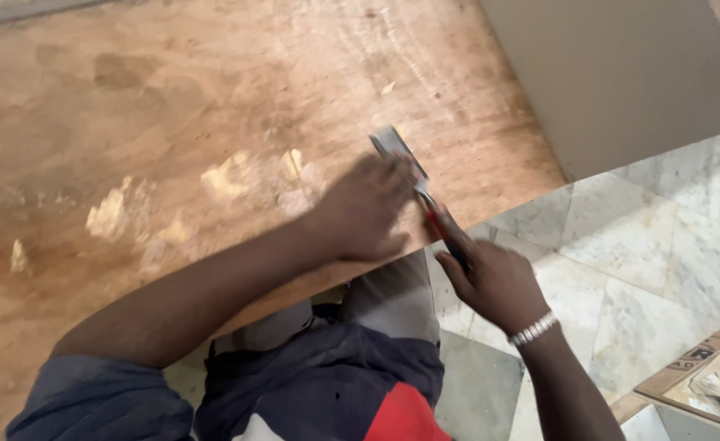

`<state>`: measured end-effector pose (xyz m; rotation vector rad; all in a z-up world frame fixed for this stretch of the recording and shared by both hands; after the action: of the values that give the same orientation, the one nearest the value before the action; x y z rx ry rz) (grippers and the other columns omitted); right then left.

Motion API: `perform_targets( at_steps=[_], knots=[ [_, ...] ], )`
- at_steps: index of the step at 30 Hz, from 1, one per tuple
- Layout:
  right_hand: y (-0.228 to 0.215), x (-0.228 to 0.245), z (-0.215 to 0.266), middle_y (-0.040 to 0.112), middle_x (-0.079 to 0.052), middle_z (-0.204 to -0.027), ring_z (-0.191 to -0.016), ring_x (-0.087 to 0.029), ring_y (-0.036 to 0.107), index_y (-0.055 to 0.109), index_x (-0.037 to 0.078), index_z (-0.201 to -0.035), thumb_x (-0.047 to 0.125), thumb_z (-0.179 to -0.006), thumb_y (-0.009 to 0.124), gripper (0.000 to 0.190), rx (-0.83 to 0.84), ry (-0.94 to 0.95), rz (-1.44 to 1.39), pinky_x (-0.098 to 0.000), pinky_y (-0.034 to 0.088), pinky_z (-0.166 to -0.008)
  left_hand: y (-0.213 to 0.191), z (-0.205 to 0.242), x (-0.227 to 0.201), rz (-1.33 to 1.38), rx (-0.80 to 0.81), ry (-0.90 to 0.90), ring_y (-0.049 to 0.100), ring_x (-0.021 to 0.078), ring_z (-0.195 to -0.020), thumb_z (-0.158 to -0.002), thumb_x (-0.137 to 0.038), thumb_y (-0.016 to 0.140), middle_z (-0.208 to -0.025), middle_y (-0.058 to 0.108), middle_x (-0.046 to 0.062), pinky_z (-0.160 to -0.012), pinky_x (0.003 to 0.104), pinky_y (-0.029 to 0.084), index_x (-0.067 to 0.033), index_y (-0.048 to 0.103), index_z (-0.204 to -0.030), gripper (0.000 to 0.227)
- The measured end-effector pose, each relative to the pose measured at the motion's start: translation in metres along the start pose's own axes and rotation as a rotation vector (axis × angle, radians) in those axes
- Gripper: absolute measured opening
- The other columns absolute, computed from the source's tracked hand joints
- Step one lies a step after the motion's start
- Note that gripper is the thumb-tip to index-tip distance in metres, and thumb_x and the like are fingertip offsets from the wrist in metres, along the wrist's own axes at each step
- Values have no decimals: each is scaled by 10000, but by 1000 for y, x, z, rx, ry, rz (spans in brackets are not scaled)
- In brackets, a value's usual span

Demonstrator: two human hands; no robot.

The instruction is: The person sands the surface and edges of a wooden board using a hand chisel.

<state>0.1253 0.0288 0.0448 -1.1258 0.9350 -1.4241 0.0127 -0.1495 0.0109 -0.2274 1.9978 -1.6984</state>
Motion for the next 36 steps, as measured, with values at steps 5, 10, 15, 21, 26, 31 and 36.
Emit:
perform_targets(
  at_steps=[5, 10, 15, 21, 26, 31, 36],
  knots=[
    [5, 40, -23, 653, -130, -795, -587, -361, 665, 411, 336, -1552, 398, -935, 635, 659, -59, -187, 17, -478, 538, -539, -16, 51, 30, -91, 116, -172, 286, 371, -1502, -928, -580, 486, -1591, 344, 255, -1209, 526, 221, 57, 362, -1516, 875],
    [10, 37, 0, 628, -107, -797, -567, -306, 661, 516, 379, -1482, 393, -971, 611, 520, -138, -167, 0, -449, 532, -523, -5, 62, 27, -54, 1, -145, 244, 374, -1469, -925, -603, 469, -1582, 305, 261, -1161, 565, 171, 13, 338, -1522, 869],
    [9, 20, 2, 608, -100, -699, -559, -303, 637, 496, 388, -1513, 405, -975, 601, 548, -211, -32, 51, -453, 516, -521, 2, 29, 20, -115, 39, -73, 242, 334, -1530, -934, -642, 433, -1634, 294, 208, -1232, 539, 173, -17, 315, -1569, 899],
    [-3, 8, -47, 611, -129, -651, -562, -334, 656, 436, 413, -1566, 372, -984, 596, 604, -176, 36, 140, -478, 528, -530, 1, -32, 48, -96, 82, -77, 201, 333, -1499, -914, -703, 421, -1682, 210, 200, -1195, 527, 166, -18, 245, -1551, 951],
    [-20, 20, -70, 633, -171, -625, -571, -377, 662, 367, 396, -1599, 382, -987, 590, 652, -118, -7, 195, -509, 530, -534, -6, -31, 67, -119, 94, -140, 207, 331, -1529, -914, -711, 418, -1649, 226, 211, -1214, 548, 167, -6, 236, -1587, 992],
    [-29, 24, -67, 646, -169, -633, -570, -382, 667, 365, 407, -1596, 391, -978, 594, 659, -101, 16, 186, -509, 537, -539, -7, -24, 67, -108, 123, -93, 201, 338, -1559, -902, -764, 406, -1658, 247, 217, -1245, 533, 168, 13, 227, -1620, 1072],
    [-13, 20, -58, 650, -162, -633, -566, -367, 671, 383, 400, -1589, 351, -972, 593, 654, -89, 13, 127, -502, 546, -551, 2, -26, 68, -105, 74, -87, 156, 324, -1562, -908, -789, 366, -1677, 199, 213, -1237, 555, 134, 6, 222, -1591, 1059]
  ],
)
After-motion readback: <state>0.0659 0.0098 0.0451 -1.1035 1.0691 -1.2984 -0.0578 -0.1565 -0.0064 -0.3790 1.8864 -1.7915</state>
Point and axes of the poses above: each hand's wrist, its own z-axis away from the middle knuckle, its own y-axis out of the palm, x = y × z, the point moved 3 cm from there along -z, towards the middle knuckle
